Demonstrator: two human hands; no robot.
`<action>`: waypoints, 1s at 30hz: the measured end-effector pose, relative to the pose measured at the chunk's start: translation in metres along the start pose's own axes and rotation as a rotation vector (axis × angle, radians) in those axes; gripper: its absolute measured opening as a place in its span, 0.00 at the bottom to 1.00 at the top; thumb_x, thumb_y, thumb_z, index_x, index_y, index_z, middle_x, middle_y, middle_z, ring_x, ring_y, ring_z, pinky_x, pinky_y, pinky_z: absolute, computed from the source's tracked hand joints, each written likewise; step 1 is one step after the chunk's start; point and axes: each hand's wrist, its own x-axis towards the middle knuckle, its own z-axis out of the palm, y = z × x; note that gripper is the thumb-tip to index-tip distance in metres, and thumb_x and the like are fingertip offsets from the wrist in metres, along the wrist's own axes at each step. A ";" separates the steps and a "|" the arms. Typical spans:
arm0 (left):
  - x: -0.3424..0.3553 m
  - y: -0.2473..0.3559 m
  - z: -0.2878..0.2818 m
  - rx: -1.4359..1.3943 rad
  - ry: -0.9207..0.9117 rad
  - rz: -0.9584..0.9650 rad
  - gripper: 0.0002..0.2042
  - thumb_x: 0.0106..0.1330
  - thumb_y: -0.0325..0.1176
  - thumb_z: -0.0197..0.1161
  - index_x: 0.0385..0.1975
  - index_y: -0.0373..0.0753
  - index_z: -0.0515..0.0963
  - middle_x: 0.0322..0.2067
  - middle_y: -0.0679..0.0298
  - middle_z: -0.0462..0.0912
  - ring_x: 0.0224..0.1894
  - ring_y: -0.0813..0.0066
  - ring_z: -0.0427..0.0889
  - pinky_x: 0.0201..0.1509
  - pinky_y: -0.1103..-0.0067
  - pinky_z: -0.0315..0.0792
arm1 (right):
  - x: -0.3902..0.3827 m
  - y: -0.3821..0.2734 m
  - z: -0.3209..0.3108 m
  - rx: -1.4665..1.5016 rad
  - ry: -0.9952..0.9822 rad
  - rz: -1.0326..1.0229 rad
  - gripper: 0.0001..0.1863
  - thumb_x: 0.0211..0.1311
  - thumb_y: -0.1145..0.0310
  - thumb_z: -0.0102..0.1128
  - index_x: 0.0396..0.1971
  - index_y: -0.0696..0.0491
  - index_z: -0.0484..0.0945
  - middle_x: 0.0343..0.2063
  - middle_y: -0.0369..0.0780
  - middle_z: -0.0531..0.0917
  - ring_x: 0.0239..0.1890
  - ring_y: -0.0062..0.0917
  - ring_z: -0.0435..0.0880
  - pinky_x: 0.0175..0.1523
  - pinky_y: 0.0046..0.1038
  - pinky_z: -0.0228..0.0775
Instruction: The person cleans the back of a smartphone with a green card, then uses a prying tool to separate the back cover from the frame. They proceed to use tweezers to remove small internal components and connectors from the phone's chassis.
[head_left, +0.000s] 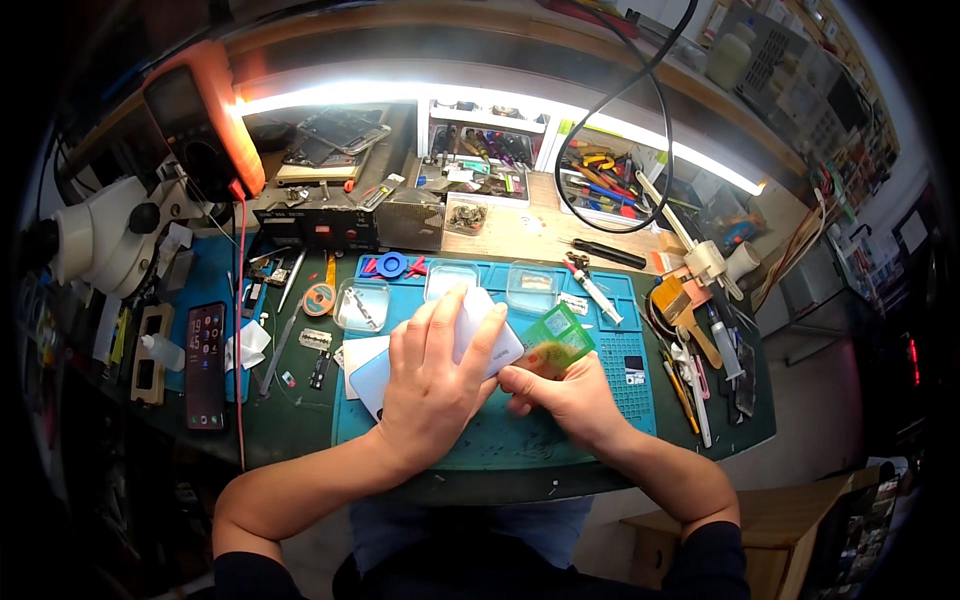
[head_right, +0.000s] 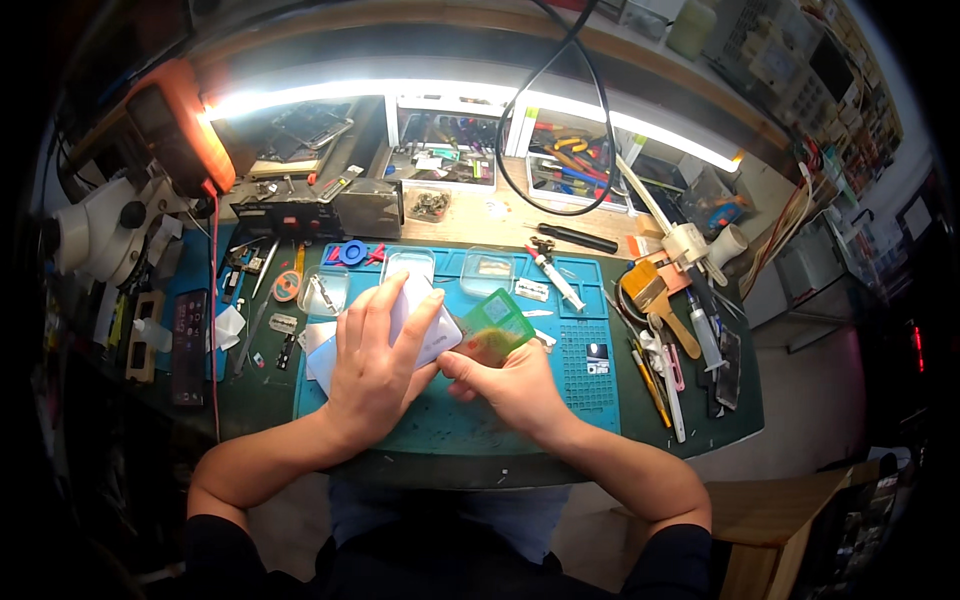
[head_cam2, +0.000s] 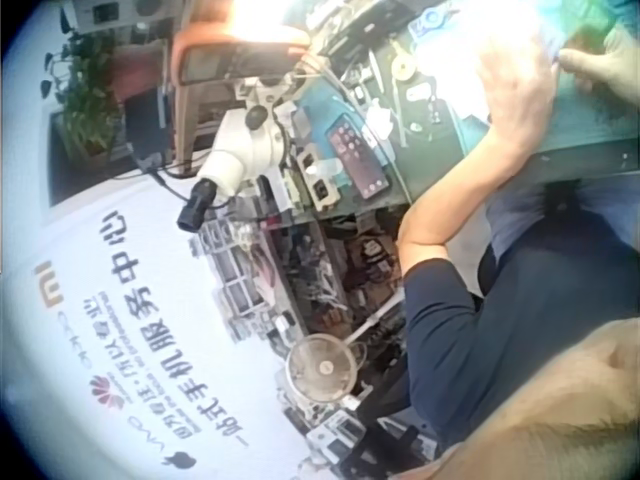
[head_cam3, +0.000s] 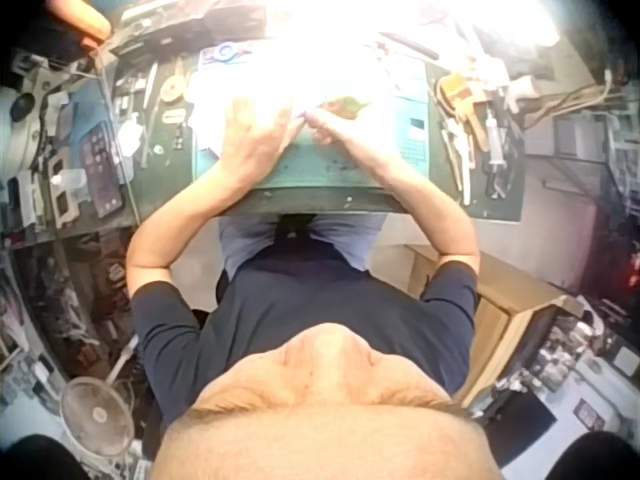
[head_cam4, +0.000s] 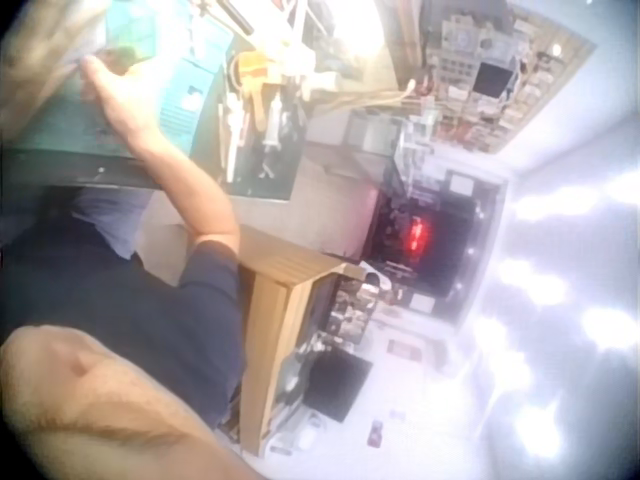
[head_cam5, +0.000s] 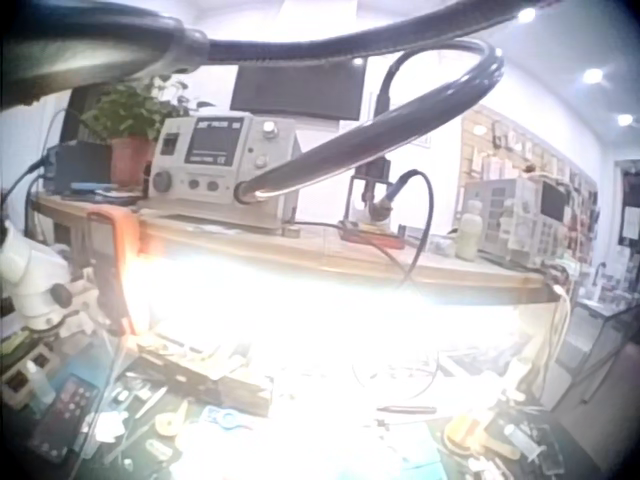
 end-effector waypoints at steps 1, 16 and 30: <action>0.001 0.000 -0.001 -0.024 -0.001 -0.001 0.40 0.51 0.37 0.79 0.69 0.46 0.71 0.66 0.47 0.67 0.63 0.49 0.69 0.63 0.59 0.66 | -0.001 0.001 0.001 0.041 0.006 0.006 0.09 0.66 0.69 0.73 0.36 0.60 0.86 0.29 0.38 0.88 0.28 0.20 0.86 0.36 0.23 0.79; 0.019 -0.035 -0.017 -0.712 -0.263 -0.113 0.54 0.58 0.38 0.80 0.79 0.38 0.48 0.66 0.47 0.62 0.68 0.52 0.67 0.72 0.64 0.63 | 0.003 -0.019 -0.013 -0.410 0.088 -0.282 0.11 0.70 0.65 0.68 0.36 0.59 0.85 0.27 0.34 0.86 0.27 0.13 0.81 0.33 0.19 0.73; 0.002 -0.031 -0.023 -0.718 -0.333 -0.112 0.63 0.52 0.34 0.81 0.80 0.35 0.35 0.73 0.45 0.50 0.75 0.50 0.56 0.77 0.60 0.55 | -0.005 -0.004 -0.003 -0.160 0.023 -0.351 0.07 0.66 0.70 0.71 0.37 0.59 0.86 0.29 0.33 0.88 0.32 0.12 0.82 0.38 0.23 0.76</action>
